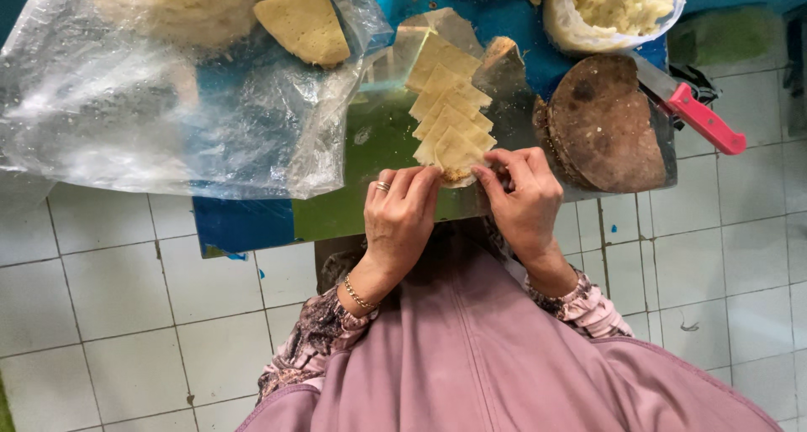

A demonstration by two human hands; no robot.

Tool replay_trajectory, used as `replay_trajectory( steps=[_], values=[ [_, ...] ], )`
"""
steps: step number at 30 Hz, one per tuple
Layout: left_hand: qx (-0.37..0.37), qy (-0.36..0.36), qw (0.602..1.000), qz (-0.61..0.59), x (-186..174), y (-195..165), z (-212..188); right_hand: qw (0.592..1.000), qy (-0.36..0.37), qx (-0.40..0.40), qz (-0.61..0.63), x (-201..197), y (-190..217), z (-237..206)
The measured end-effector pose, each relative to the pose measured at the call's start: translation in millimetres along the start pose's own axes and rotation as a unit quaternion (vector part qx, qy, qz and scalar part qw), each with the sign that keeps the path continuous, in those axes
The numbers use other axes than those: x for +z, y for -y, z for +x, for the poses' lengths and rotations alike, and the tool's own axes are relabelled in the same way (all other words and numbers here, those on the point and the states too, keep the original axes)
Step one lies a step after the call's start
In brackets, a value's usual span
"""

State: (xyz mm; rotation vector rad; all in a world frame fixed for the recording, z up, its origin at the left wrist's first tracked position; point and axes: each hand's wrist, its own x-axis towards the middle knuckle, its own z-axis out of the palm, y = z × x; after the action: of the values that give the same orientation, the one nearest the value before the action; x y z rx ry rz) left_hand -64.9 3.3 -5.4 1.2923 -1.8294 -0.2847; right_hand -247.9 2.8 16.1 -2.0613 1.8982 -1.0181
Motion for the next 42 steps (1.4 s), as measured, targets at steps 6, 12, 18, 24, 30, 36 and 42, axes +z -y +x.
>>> replay_trajectory(
  steps=[6,12,18,24,30,36,42],
  values=[
    [0.009,0.008,1.000,-0.015,-2.6,-0.5,1.4,0.998,0.022,-0.001,0.062,-1.2,4.7,0.4],
    [0.023,0.012,1.000,-0.004,-3.8,-0.4,3.3,0.994,0.018,-0.110,0.013,-2.4,12.8,-2.0],
    [0.013,0.045,0.999,-0.028,-8.8,2.8,6.6,0.968,0.017,-0.221,-0.120,-3.5,15.4,-7.7],
    [0.041,0.074,0.996,0.037,-17.0,27.3,19.7,0.935,0.057,-0.304,-0.172,-2.7,7.0,3.8],
    [0.067,0.055,0.992,0.090,-17.5,28.4,21.0,0.920,0.078,-0.358,-0.141,-7.0,0.6,16.1],
    [0.089,0.043,0.994,0.054,-20.0,22.1,13.4,0.919,0.104,-0.369,-0.096,-4.8,-4.5,26.1],
    [0.106,0.058,0.990,0.076,-18.0,22.5,13.0,0.934,0.226,-0.271,0.053,-6.8,-18.3,58.9]
  ],
)
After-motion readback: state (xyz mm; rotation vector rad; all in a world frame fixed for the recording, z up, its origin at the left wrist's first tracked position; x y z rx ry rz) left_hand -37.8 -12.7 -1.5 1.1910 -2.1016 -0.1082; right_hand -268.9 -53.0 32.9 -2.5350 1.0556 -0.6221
